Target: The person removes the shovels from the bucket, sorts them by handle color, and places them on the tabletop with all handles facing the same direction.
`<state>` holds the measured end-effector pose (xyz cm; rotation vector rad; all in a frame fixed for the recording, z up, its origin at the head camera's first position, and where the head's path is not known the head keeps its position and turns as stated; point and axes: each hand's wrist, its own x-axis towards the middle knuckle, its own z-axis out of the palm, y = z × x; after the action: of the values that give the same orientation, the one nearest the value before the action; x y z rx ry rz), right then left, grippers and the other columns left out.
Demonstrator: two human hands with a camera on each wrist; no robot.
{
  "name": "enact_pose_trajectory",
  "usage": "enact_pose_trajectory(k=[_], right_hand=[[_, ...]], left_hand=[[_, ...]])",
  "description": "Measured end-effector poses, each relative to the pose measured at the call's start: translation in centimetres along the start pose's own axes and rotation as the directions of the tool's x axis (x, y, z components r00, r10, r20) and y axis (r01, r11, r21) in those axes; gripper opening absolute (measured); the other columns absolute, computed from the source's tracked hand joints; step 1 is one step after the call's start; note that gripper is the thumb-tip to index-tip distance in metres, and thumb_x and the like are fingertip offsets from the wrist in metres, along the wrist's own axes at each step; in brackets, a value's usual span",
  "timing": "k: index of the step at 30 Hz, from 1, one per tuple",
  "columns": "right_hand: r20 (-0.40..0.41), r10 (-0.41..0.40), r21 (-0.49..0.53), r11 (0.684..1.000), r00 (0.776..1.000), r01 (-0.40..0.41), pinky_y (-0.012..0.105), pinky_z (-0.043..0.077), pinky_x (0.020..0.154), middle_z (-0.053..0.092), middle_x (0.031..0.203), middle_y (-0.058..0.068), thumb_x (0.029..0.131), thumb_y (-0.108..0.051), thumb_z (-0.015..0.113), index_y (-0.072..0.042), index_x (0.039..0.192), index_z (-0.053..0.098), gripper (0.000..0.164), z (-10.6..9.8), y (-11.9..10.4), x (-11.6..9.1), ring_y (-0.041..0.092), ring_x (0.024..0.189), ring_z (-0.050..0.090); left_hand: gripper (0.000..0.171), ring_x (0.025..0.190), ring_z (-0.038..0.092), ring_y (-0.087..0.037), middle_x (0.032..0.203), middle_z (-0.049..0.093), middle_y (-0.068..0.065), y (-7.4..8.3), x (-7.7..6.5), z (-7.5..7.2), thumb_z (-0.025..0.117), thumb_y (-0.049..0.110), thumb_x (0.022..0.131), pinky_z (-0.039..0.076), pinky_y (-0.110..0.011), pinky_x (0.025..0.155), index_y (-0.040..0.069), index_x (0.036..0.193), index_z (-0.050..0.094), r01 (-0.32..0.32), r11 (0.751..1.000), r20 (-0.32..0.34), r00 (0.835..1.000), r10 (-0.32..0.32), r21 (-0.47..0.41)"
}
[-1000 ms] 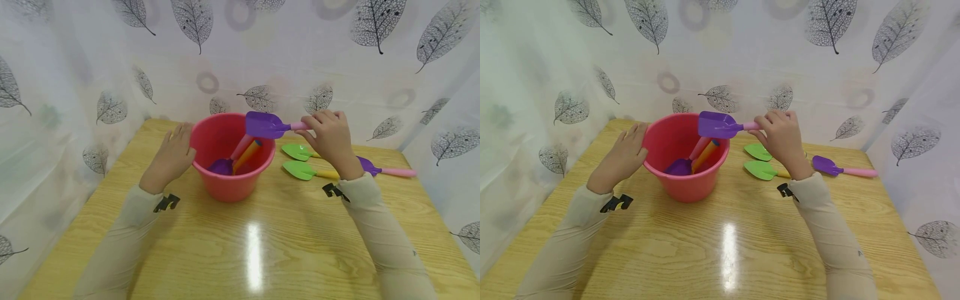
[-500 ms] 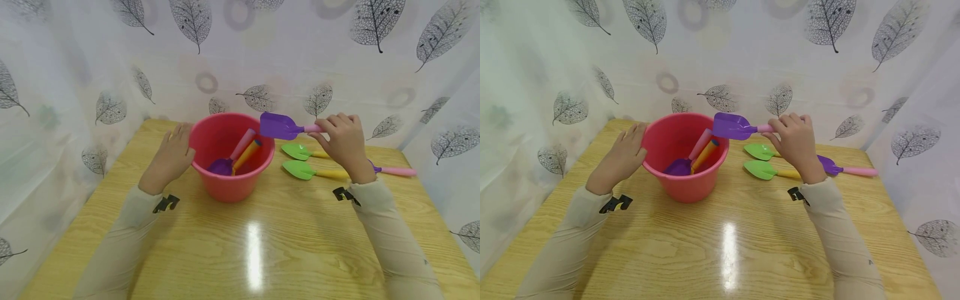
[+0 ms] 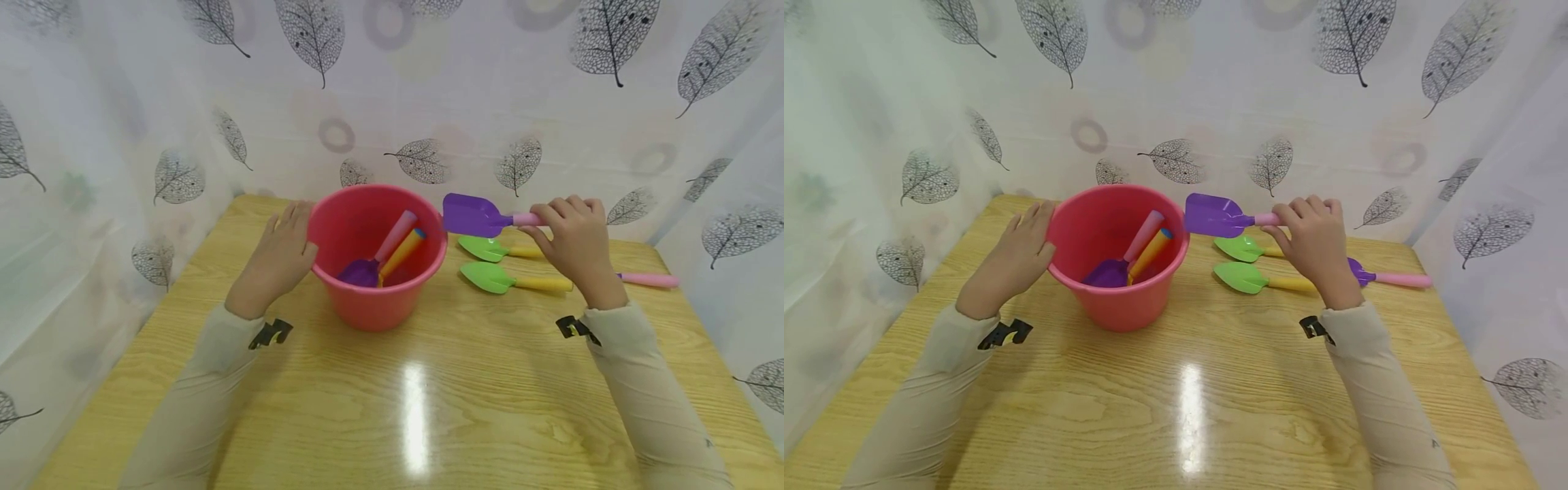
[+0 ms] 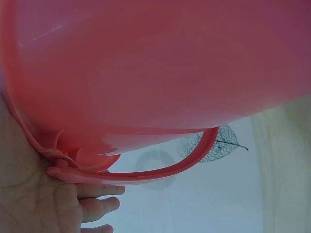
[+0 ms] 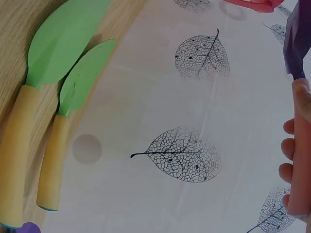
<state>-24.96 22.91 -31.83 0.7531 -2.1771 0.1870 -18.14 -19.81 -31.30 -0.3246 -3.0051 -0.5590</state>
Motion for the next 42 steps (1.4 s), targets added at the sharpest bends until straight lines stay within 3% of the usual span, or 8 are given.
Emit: enact_pose_trajectory(k=[15,30,42], right_hand=[[0.096,0.081,-0.089,0.993,0.992,-0.072,0.061,0.035,0.081,0.061,0.085,0.021,0.093,-0.059,0.028,-0.002,0.096,0.058,0.064,-0.5,2.0,-2.9,0.041,0.082,0.050],[0.032,0.056,-0.141,0.989,0.998,-0.051,0.059,0.035,0.080,0.058,0.081,0.021,0.098,-0.051,0.028,0.001,0.094,0.057,0.059,-0.6,3.4,-5.0,0.041,0.076,0.050],[0.044,0.105,-0.123,0.987,0.993,-0.099,0.063,0.032,0.081,0.058,0.083,0.023,0.095,-0.056,0.028,0.003,0.094,0.056,0.065,-1.8,5.1,-7.4,0.045,0.080,0.050]], left_hand=[[0.061,0.146,0.008,-0.037,0.156,0.017,-0.020,0.1,0.1,-0.1,0.030,0.017,0.094,0.002,-0.055,0.118,-0.001,0.149,0.011,0.018,1.000,0.021,1.000,-0.018,-0.007],[0.061,0.145,0.009,-0.038,0.155,0.020,-0.021,0.1,0.0,-0.1,0.031,0.016,0.094,0.004,-0.056,0.118,-0.001,0.149,0.011,0.009,1.000,0.014,1.000,-0.009,-0.012],[0.059,0.145,0.010,-0.039,0.154,0.023,-0.018,0.1,0.1,-0.1,0.032,0.015,0.093,0.004,-0.058,0.117,0.002,0.148,0.016,0.006,1.000,0.003,1.000,-0.006,-0.020]])
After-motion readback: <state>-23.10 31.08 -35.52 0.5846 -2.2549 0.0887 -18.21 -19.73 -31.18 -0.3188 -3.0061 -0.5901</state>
